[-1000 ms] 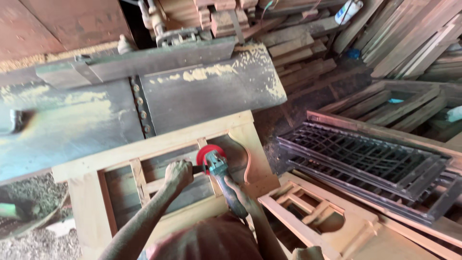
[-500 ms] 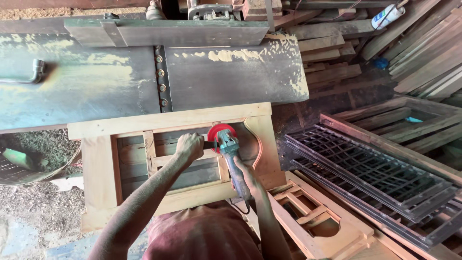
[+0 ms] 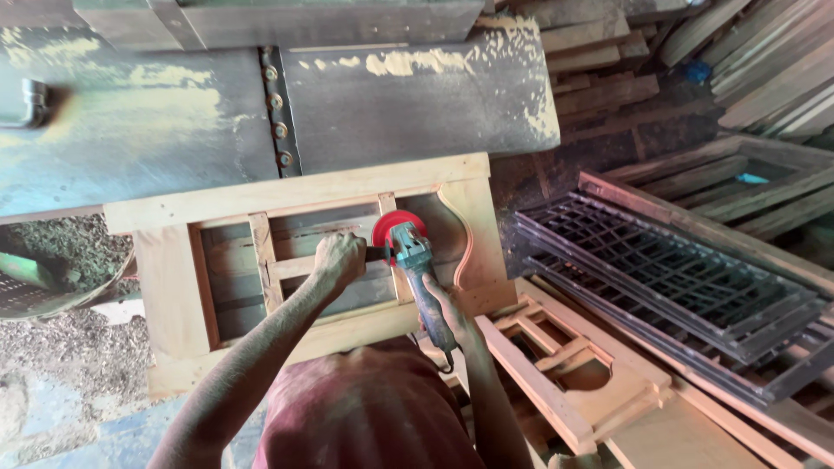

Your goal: The person uses an angle grinder with a red disc to smooth the edges and surfaces of a wooden frame. They move the tool along the frame's contours, generating sparks as they work on the wood.

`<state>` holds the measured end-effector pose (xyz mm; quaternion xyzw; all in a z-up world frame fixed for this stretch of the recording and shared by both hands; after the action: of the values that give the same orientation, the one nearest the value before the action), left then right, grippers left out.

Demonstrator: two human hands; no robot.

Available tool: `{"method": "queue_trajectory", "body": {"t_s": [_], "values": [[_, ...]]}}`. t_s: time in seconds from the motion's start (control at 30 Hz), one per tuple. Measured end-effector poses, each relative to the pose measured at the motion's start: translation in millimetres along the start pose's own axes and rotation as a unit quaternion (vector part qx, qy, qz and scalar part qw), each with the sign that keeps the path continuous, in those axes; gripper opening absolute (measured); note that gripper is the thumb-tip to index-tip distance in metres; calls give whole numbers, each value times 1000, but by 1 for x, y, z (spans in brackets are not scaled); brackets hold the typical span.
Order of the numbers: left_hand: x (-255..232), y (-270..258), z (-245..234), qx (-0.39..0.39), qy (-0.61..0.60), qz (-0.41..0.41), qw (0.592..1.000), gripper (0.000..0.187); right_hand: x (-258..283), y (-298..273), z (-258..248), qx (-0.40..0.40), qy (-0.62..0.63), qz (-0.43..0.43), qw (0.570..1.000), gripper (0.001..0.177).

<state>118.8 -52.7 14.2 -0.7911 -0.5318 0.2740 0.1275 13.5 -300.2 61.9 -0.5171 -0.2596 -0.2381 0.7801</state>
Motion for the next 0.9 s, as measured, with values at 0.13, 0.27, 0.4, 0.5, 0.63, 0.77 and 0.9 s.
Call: {"method": "queue_trajectory", "body": {"t_s": [0.13,0.27,0.4,0.5,0.63,0.77,0.9], "values": [[-6,-10,-2,4,-3,10,1000,13,-9,-4,-3,9,-2,-10,1000,64],[-15,-22,-3,-4,5,21,1000,14,-17,-12,-4,3,-15,-3,1000,66],[-24,-29,1,27,-15,9,999,14,-24,-24,-5,-13,-22,29,999,64],[-30,-40,12,30,-21,19,999,15,-31,-36,-2,-19,-13,31,999,60],[-23,-45,18,31,-23,6,999,14,-27,-34,3,-11,-29,41,999,63],[-2,-20,2,0,-32,-14,999,14,2,-5,5,2,-58,23,998,66],[11,2,-13,-19,-13,-17,1000,13,23,16,4,11,-38,41,998,66]]}}
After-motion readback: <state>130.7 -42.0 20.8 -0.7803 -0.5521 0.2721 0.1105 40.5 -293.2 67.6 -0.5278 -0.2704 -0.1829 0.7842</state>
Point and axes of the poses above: each hand's wrist, its own y-axis towards the middle knuckle, its own z-axis out of the palm, x = y × z, the point moved 1 cm from there along y, towards the middle knuckle, and after that the axes turned 14 degrees about x, right-handed, at the moved point
